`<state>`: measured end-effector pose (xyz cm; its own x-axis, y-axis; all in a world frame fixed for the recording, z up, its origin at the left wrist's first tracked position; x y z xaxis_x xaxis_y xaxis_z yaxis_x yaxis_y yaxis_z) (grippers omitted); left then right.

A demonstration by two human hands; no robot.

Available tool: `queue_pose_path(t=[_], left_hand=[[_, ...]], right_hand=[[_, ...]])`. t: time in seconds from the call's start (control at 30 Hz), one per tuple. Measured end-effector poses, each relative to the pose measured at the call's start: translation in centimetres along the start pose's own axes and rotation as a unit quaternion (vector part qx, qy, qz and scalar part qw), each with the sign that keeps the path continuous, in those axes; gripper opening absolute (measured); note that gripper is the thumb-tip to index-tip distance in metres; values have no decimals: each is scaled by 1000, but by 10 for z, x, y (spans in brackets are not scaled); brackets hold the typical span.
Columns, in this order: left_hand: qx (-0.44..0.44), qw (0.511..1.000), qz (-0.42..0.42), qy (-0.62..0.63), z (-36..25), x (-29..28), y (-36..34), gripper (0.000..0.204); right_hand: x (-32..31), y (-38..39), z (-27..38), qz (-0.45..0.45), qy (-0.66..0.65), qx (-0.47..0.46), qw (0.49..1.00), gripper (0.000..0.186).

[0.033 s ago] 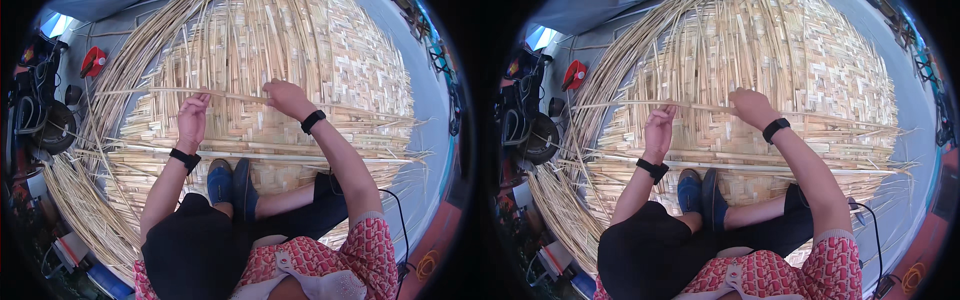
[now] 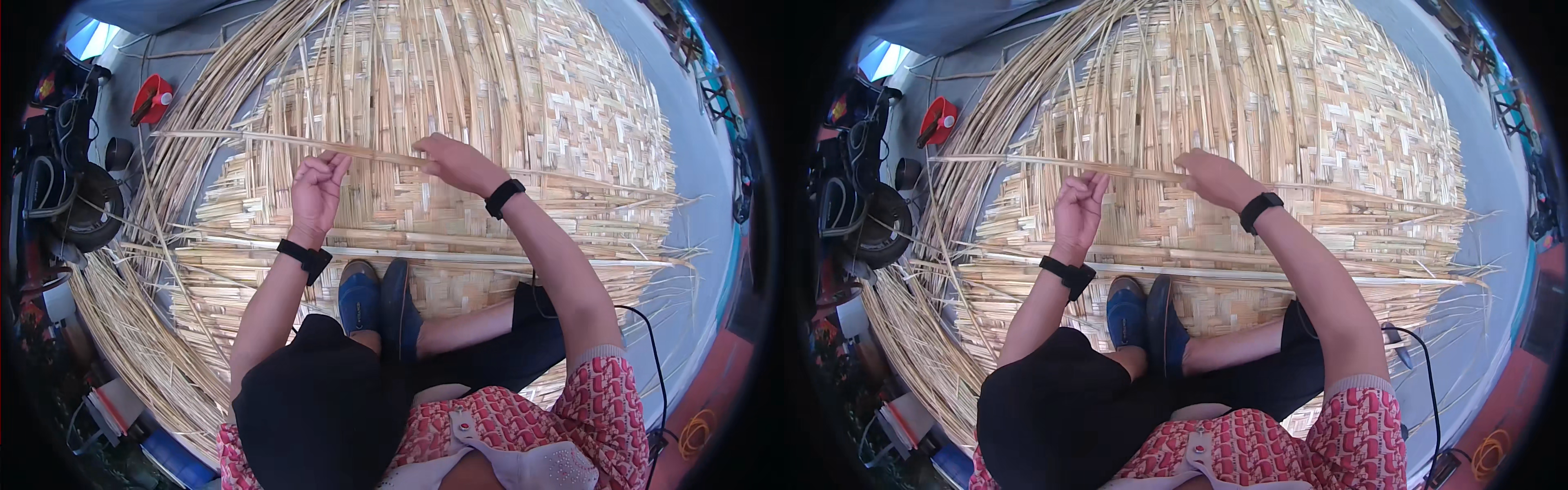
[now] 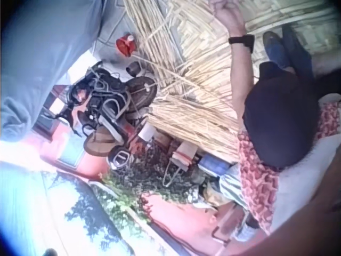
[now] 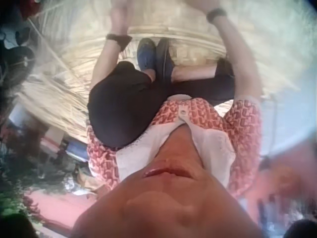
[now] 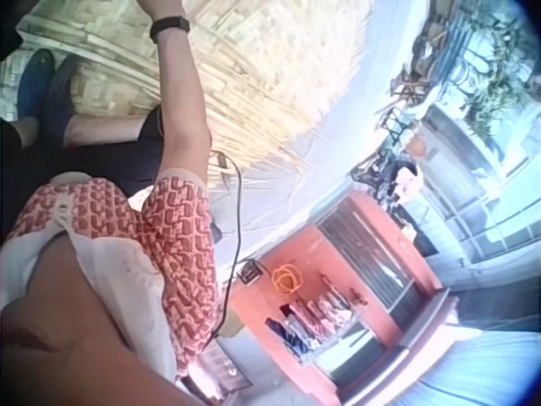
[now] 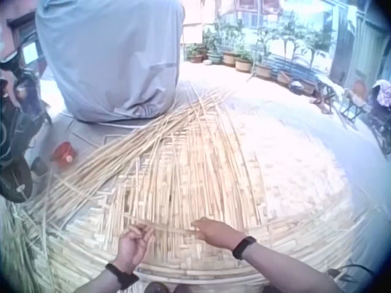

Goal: Weaving bamboo strips together to create a mat.

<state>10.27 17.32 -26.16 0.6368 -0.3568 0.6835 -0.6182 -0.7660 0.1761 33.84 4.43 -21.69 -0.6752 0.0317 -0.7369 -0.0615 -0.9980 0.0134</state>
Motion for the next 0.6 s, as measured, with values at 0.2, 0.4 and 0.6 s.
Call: queue_pose_path(t=[0.2, 0.4, 0.6], left_hand=[[-257, 782, 38, -566, 8, 8, -63, 20], [-314, 766, 40, -559, 33, 42, -103, 62], [-237, 972, 3, -7, 58, 41, -87, 77]], right_hand=[[32, -8, -5, 124, -8, 14, 992, 13], [12, 10, -6, 33, -12, -10, 999, 11], [6, 27, -9, -88, -91, 50, 991, 10]])
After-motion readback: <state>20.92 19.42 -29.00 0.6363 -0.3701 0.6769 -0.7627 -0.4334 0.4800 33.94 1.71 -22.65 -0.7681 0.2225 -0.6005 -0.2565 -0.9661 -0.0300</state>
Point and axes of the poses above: each hand's wrist, its own y-axis away from the middle knuckle, its own x-axis out of the palm, z = x × y, the point moved 6 cm from there along -y, towards the middle knuckle
